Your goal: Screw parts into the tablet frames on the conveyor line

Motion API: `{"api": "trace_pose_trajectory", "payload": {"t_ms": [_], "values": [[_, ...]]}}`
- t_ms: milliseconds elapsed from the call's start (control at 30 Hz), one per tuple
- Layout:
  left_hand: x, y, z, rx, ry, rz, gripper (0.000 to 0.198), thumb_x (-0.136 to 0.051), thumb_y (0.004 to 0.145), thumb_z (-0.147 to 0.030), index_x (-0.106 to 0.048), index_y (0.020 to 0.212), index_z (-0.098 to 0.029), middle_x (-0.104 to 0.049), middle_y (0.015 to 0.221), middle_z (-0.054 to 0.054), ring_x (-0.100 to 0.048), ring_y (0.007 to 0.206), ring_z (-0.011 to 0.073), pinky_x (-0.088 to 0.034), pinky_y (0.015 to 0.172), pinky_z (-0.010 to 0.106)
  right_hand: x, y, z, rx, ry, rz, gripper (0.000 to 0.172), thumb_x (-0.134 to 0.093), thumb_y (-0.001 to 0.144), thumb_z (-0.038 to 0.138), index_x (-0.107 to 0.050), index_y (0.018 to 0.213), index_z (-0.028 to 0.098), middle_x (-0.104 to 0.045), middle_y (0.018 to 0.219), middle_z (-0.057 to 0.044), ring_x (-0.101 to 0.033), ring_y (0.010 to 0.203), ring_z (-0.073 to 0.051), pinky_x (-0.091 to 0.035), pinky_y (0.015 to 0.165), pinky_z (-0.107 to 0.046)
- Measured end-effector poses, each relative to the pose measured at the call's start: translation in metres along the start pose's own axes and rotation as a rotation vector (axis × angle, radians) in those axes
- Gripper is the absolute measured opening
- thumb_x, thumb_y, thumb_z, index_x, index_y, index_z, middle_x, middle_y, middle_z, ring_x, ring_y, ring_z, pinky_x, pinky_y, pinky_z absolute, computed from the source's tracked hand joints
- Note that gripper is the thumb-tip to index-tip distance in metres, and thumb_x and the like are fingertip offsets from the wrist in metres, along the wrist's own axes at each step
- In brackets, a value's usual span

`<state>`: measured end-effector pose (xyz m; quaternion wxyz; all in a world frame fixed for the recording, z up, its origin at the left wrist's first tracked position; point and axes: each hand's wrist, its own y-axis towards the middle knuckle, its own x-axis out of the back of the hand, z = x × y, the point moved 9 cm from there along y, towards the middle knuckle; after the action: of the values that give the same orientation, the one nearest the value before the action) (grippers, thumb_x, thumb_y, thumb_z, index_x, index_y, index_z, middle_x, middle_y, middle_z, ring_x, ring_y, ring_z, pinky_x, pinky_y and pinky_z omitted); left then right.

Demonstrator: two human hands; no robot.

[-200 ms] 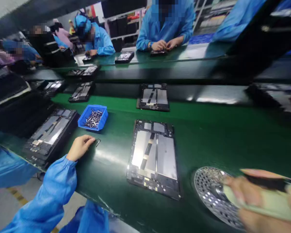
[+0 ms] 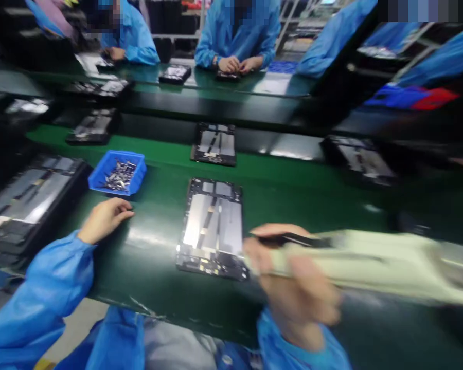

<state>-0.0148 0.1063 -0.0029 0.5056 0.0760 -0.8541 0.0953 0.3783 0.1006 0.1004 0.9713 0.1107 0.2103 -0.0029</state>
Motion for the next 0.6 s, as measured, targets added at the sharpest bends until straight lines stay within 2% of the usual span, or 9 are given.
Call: {"api": "trace_pose_trajectory", "payload": {"t_ms": [100, 200, 300, 400, 500, 600], "values": [[-0.003, 0.010, 0.002, -0.025, 0.022, 0.065, 0.016, -0.071, 0.076, -0.040, -0.071, 0.076, -0.024, -0.073, 0.079, 0.005, -0.067, 0.078, 0.0262, -0.046, 0.075, 0.033, -0.035, -0.004, -0.026, -0.068, -0.007, 0.131, 0.032, -0.078, 0.080, 0.051, -0.079, 0.086, 0.019, -0.050, 0.044, 0.003, -0.047, 0.039, -0.013, -0.042, 0.044, -0.029], [-0.004, 0.015, 0.005, -0.016, -0.004, 0.066, 0.018, -0.072, 0.072, -0.043, -0.071, 0.072, -0.025, -0.071, 0.074, 0.005, -0.066, 0.075, 0.0274, -0.042, 0.070, 0.033, -0.049, -0.011, -0.045, -0.116, -0.014, 0.211, 0.032, -0.076, 0.084, 0.050, -0.078, 0.090, 0.019, -0.052, 0.047, 0.004, -0.048, 0.040, -0.013, -0.044, 0.043, -0.029], [-0.008, 0.013, 0.002, -0.020, -0.107, 0.055, 0.026, -0.069, 0.073, -0.051, -0.073, 0.077, -0.026, -0.071, 0.071, 0.004, -0.065, 0.072, 0.0268, -0.042, 0.068, 0.033, -0.045, -0.014, -0.044, -0.101, -0.047, 0.174, 0.030, -0.076, 0.084, 0.048, -0.078, 0.088, 0.019, -0.051, 0.045, 0.005, -0.048, 0.039, -0.013, -0.045, 0.045, -0.028], [-0.007, 0.011, -0.009, -0.080, -0.226, 0.003, 0.033, -0.066, 0.075, -0.054, -0.077, 0.088, -0.026, -0.075, 0.078, 0.005, -0.067, 0.074, 0.0267, -0.046, 0.071, 0.033, -0.037, -0.011, -0.038, -0.065, -0.070, 0.118, 0.029, -0.074, 0.084, 0.047, -0.078, 0.084, 0.019, -0.048, 0.043, 0.005, -0.045, 0.036, -0.012, -0.042, 0.044, -0.027], [-0.005, 0.009, -0.026, -0.145, -0.307, -0.008, 0.032, -0.064, 0.079, -0.054, -0.078, 0.085, -0.025, -0.078, 0.086, 0.006, -0.068, 0.079, 0.0268, -0.048, 0.074, 0.033, -0.036, -0.008, -0.044, -0.092, -0.089, 0.136, 0.030, -0.072, 0.084, 0.049, -0.076, 0.084, 0.020, -0.048, 0.042, 0.006, -0.044, 0.036, -0.012, -0.041, 0.044, -0.027], [-0.003, 0.010, -0.049, -0.197, -0.371, 0.014, 0.029, -0.065, 0.083, -0.049, -0.078, 0.083, -0.024, -0.078, 0.085, 0.005, -0.067, 0.075, 0.0237, -0.049, 0.074, 0.033, -0.036, -0.008, -0.052, -0.121, -0.095, 0.154, 0.031, -0.073, 0.083, 0.051, -0.074, 0.084, 0.020, -0.047, 0.043, 0.006, -0.045, 0.036, -0.012, -0.042, 0.044, -0.027]]}}
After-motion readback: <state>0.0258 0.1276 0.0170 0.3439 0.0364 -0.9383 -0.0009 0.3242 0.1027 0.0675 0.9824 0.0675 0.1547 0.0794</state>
